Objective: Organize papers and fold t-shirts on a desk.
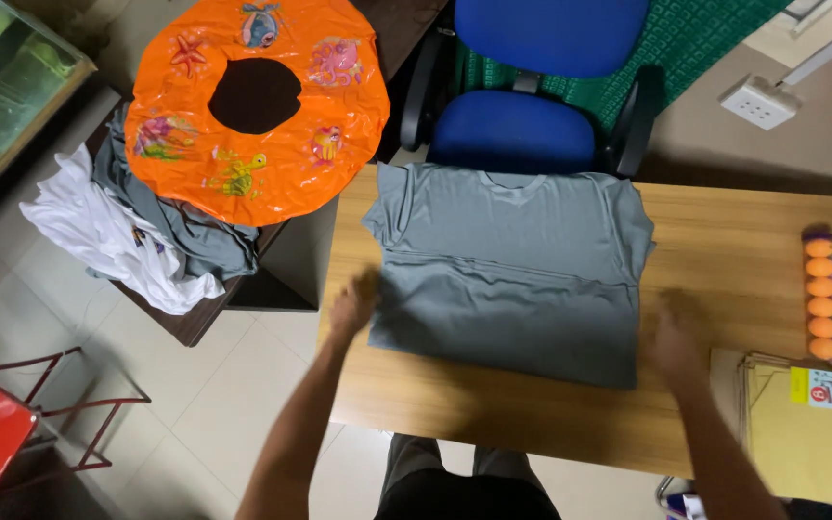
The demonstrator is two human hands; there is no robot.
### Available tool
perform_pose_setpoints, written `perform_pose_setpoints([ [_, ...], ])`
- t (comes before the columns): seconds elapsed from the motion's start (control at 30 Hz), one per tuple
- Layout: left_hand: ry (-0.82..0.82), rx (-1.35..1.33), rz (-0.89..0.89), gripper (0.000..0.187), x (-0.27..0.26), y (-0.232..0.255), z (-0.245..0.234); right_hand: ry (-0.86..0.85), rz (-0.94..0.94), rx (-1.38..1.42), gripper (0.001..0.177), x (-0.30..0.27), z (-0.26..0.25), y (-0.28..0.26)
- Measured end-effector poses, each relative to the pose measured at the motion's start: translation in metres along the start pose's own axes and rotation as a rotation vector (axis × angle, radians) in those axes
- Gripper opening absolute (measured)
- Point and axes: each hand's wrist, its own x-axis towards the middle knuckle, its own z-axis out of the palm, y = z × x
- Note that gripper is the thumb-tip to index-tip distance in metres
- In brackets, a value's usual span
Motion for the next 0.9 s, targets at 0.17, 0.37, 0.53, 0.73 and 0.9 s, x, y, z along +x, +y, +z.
perform_pose_setpoints([
  [0.17, -0.359, -0.022, -0.438, 0.061, -0.079, 0.012, 0.015, -0.001, -0.027, -0.079, 0.071, -0.105, 0.000, -0.086],
  [0.37, -0.170, -0.133, -0.382, 0.037, -0.123, 0.003, 0.022, 0.183, -0.014, -0.108, 0.060, -0.145, 0.000, -0.111],
  [0.53, -0.104, -0.233, -0.412, 0.029, -0.127, 0.022, -0.002, 0.181, 0.017, 0.001, 0.061, -0.144, -0.004, -0.121],
  [0.73, 0.109, -0.391, 0.030, 0.022, -0.105, 0.109, -0.071, 0.253, -0.439, 0.259, 0.067, -0.074, -0.057, -0.268],
  [0.9, 0.092, -0.500, 0.545, 0.017, -0.045, 0.196, -0.142, -0.009, -1.072, 0.395, 0.075, -0.047, -0.213, -0.454],
])
